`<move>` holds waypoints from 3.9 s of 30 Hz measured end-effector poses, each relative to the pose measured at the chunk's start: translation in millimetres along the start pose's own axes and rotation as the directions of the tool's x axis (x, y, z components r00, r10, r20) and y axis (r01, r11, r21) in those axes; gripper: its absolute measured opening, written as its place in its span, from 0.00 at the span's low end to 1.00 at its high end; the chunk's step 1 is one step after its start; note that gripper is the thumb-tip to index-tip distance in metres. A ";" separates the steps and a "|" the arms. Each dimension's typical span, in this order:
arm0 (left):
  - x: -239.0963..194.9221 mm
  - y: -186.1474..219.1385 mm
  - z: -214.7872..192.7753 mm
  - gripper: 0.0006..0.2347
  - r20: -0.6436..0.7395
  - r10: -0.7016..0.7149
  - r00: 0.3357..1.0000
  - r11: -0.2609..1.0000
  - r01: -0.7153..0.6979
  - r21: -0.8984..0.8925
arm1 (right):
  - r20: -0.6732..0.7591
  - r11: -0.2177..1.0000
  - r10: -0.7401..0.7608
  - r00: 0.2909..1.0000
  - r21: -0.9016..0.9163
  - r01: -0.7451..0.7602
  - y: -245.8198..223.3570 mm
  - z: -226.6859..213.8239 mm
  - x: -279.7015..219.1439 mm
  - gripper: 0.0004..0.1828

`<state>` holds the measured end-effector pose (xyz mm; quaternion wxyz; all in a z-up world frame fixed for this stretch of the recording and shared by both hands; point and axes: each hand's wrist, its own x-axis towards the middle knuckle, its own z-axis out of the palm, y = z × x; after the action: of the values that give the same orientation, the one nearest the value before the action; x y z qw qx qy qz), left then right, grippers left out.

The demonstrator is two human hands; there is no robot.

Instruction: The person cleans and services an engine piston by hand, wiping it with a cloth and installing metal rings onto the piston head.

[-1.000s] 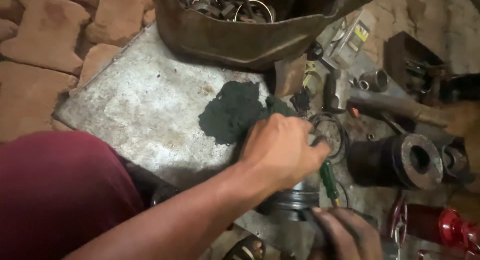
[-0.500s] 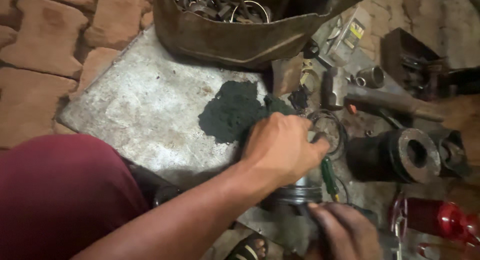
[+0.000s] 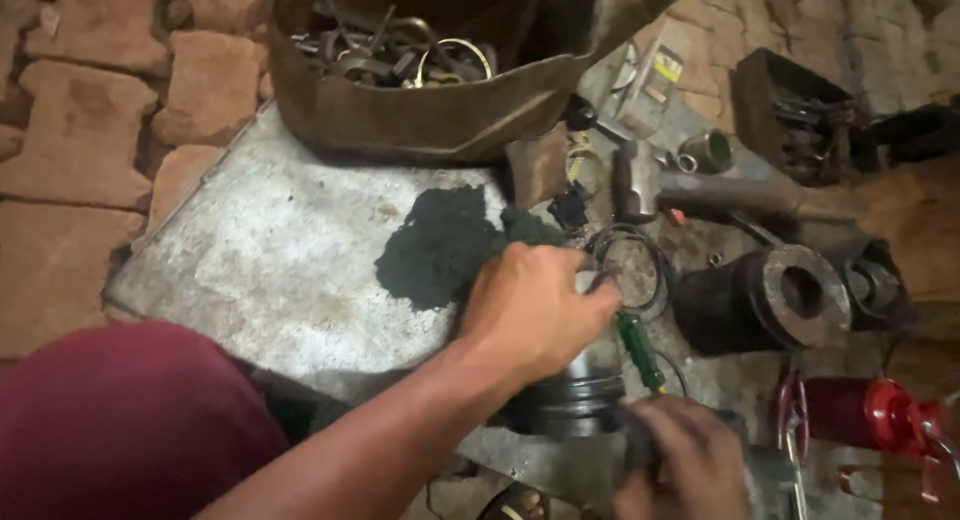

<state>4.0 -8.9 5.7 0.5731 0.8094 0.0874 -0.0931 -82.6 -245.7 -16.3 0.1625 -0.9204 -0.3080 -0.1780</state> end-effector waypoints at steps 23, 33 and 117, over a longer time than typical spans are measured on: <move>-0.8 6.7 6.6 0.18 -0.031 0.048 0.998 0.999 -0.047 0.010 | 0.103 0.987 -0.130 0.986 -0.084 0.139 -9.8 -10.3 -0.2 0.30; -2.5 6.7 6.3 0.17 -0.011 0.028 1.000 1.000 -0.028 -0.003 | 0.044 0.981 -0.149 0.988 -0.118 0.154 -19.0 -7.3 11.3 0.27; 4.0 14.5 13.3 0.17 0.007 0.016 1.000 0.999 -0.016 0.033 | 0.206 0.985 -0.043 0.978 -0.154 0.075 23.7 -30.3 -7.8 0.27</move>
<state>10.8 -26.1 13.5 0.5606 0.8192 0.0775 -0.0928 -80.5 -280.0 2.7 0.0502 -0.9342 -0.3347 -0.1128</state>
